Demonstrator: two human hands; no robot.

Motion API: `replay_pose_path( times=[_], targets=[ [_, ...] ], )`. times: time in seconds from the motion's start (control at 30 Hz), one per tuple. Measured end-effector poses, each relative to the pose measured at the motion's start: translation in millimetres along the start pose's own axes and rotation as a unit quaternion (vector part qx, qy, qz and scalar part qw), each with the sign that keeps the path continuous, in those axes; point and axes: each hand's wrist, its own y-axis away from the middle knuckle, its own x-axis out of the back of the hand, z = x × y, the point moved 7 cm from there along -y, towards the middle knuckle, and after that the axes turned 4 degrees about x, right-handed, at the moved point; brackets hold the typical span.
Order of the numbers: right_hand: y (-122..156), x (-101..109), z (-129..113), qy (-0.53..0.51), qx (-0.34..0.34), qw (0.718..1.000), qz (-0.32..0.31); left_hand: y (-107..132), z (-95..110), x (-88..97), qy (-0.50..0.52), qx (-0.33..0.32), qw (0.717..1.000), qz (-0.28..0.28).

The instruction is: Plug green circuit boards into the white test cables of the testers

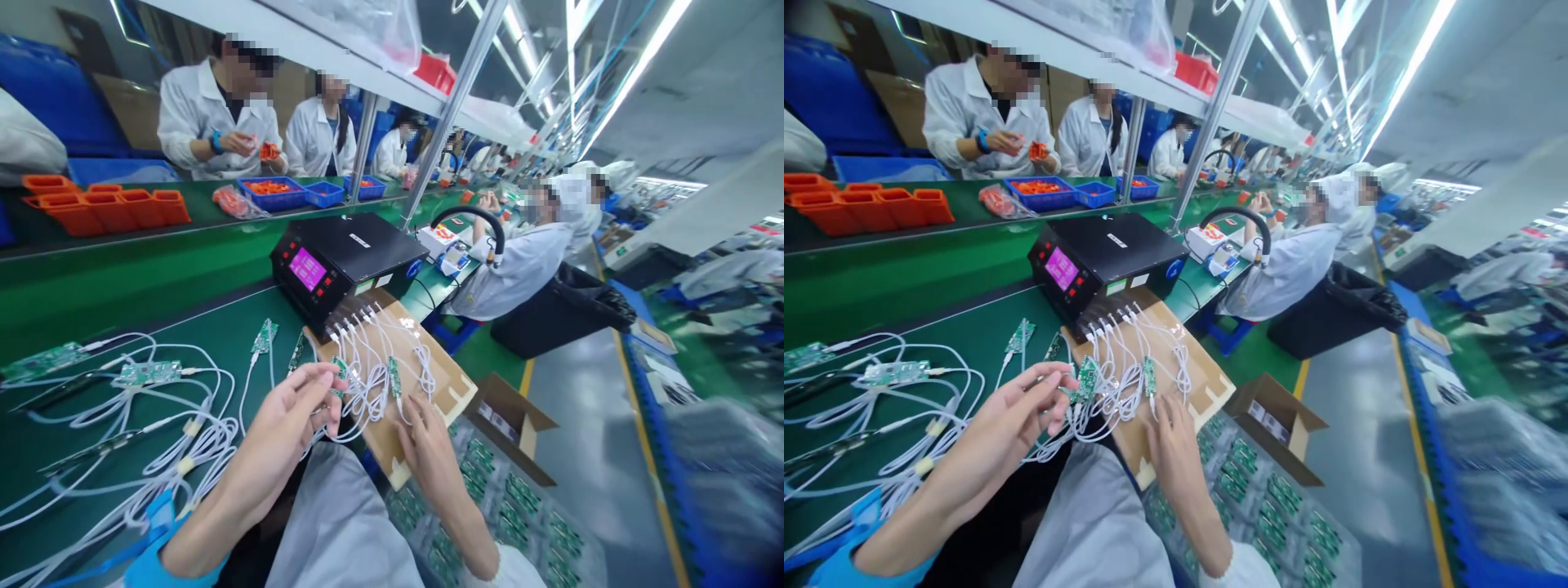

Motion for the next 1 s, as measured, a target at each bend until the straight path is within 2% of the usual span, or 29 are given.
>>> replay_pose_path(
  times=[0.1, 0.17, 0.27, 0.33, 0.43, 0.5, 0.57, 0.63, 0.7, 0.87, 1.0],
  targets=[
    [-25, 15, -4, -0.043, 0.005, 0.999, 0.029, -1, 2, -3.2, 0.012, -0.014, 1.000, -0.012],
    [-52, 31, -10, -0.081, 0.010, 0.995, 0.065, 0, 4, -5.2, 0.023, -0.017, 0.999, -0.017],
    [-108, 48, -21, -0.141, 0.033, 0.981, 0.130, 3, 4, -7.4, 0.036, -0.012, 0.999, -0.025],
    [-152, 47, -26, -0.168, 0.043, 0.970, 0.168, 6, 3, -8.2, 0.040, -0.013, 0.999, -0.033],
    [-221, 21, -27, -0.191, 0.038, 0.964, 0.179, 12, 0, -6.5, 0.036, -0.012, 0.998, -0.041],
    [-259, -7, -26, -0.172, 0.025, 0.973, 0.152, 14, -2, -3.2, 0.030, -0.013, 0.999, -0.038],
    [-285, -35, -25, -0.148, 0.008, 0.982, 0.117, 16, -2, 0.9, 0.027, -0.015, 0.999, -0.033],
    [-298, -55, -23, -0.134, -0.003, 0.987, 0.092, 17, -3, 5.1, 0.028, -0.015, 0.999, -0.027],
    [-302, -66, -21, -0.124, -0.005, 0.989, 0.076, 17, -3, 8.8, 0.031, -0.016, 0.999, -0.025],
    [-296, -70, -21, -0.105, 0.012, 0.993, 0.059, 16, -3, 13.7, 0.042, -0.020, 0.999, -0.020],
    [-298, -71, -23, -0.095, 0.015, 0.993, 0.067, 20, -3, 8.2, 0.019, -0.013, 0.999, -0.041]
  ],
)
